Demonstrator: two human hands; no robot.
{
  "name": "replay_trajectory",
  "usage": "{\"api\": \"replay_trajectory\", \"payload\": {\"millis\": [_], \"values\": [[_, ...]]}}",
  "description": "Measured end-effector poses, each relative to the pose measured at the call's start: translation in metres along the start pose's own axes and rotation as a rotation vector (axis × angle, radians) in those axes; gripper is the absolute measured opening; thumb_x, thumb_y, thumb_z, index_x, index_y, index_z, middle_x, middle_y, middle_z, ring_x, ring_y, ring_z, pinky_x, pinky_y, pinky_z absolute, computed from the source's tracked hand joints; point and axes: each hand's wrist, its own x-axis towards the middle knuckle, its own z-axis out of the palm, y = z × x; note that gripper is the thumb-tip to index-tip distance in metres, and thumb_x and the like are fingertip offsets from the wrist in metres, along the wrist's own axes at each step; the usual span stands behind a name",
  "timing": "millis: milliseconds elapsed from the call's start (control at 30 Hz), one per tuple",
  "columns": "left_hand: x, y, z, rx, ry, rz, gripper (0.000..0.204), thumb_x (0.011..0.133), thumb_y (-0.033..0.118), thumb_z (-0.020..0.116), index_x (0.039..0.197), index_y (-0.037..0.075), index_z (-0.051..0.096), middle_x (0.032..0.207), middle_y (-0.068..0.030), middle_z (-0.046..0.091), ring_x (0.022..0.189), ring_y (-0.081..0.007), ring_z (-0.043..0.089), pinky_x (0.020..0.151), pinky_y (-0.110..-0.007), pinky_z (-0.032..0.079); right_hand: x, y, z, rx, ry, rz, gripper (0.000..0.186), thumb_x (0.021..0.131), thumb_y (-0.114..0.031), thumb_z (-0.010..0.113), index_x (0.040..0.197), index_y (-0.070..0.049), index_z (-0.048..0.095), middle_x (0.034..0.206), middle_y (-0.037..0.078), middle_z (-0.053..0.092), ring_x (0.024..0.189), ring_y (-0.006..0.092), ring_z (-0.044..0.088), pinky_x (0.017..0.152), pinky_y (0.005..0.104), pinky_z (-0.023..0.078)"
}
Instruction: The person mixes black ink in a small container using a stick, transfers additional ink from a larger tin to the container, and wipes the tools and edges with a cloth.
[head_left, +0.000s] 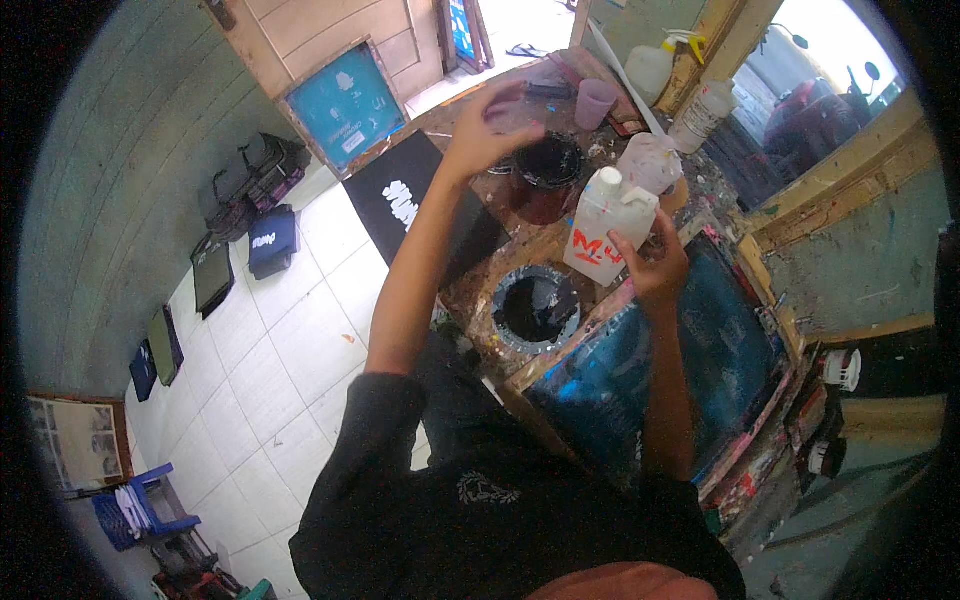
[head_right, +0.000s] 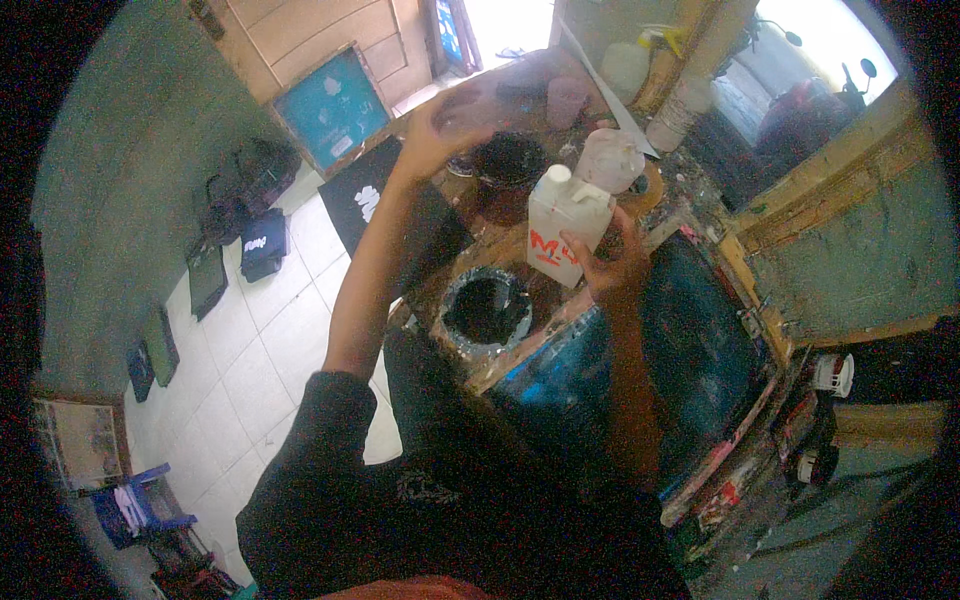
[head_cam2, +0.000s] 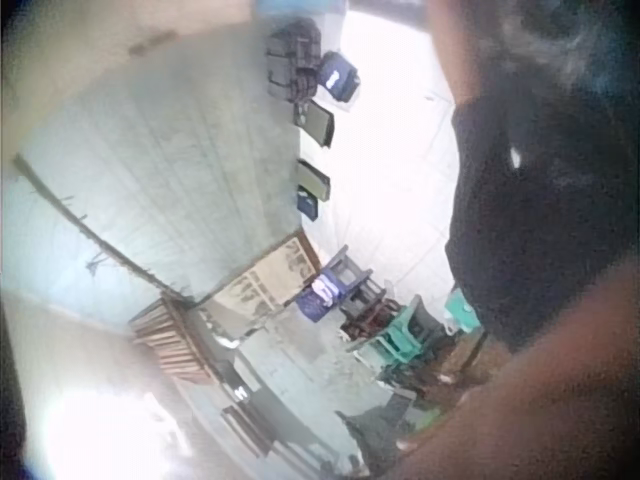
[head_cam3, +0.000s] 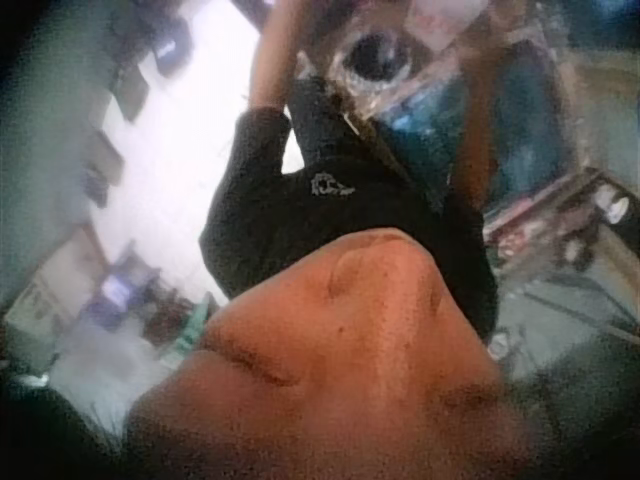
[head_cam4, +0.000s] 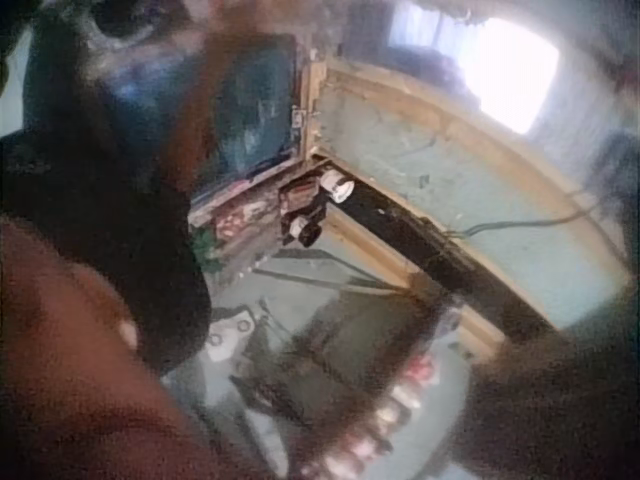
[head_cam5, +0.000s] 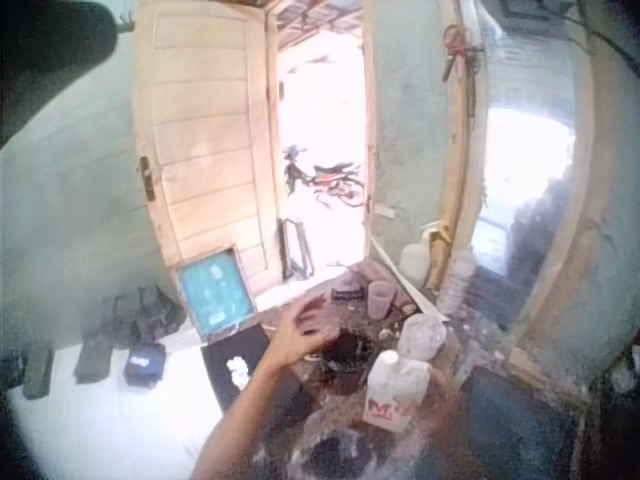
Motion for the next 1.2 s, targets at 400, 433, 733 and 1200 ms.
{"api": "replay_trajectory", "payload": {"millis": [400,433,733,1200], "values": [[-0.058,-0.038,0.059,0.222,0.082,-0.11,0.115,0.046,0.036,0.102,0.14,0.0,0.046,0.13,-0.0163,0.064,0.123,-0.0262,0.061,0.109,-0.039,0.045,-0.008,0.008,-0.014,-0.012,-0.097,-0.079,0.069,0.075,-0.008,0.086,0.135,-0.002,0.053,0.124,0.014,0.064,0.113,0.0244,0.064,0.091,0.0377,0.056],[-0.06,-0.04,0.056,0.229,0.085,-0.111,0.115,0.046,0.036,0.102,0.14,0.0,0.046,0.13,-0.0163,0.064,0.123,-0.0262,0.061,0.109,-0.039,0.045,-0.003,-0.011,-0.017,-0.061,-0.125,-0.158,0.065,0.077,-0.003,0.083,0.135,-0.001,0.053,0.121,0.014,0.065,0.111,0.0234,0.065,0.092,0.0368,0.055],[-0.089,0.071,0.005,0.212,-0.033,0.127,0.112,0.047,0.027,0.098,0.143,0.004,0.047,0.135,-0.0151,0.062,0.126,-0.0256,0.06,0.111,-0.038,0.045,0.024,-0.163,-0.001,-0.327,-0.197,-0.373,0.05,0.082,-0.016,0.083,0.128,-0.007,0.065,0.108,0.013,0.067,0.093,0.0264,0.068,0.081,0.0365,0.055],[-0.151,0.111,0.009,0.286,0.007,0.379,0.115,0.052,0.033,0.101,0.146,0.003,0.042,0.148,-0.0212,0.05,0.136,-0.0332,0.052,0.115,-0.045,0.04,-0.03,-0.181,0.011,-0.134,-0.388,-0.473,0.019,0.084,-0.007,0.079,0.102,-0.002,0.075,0.099,0.011,0.066,0.084,0.0264,0.068,0.074,0.0357,0.056]]}}
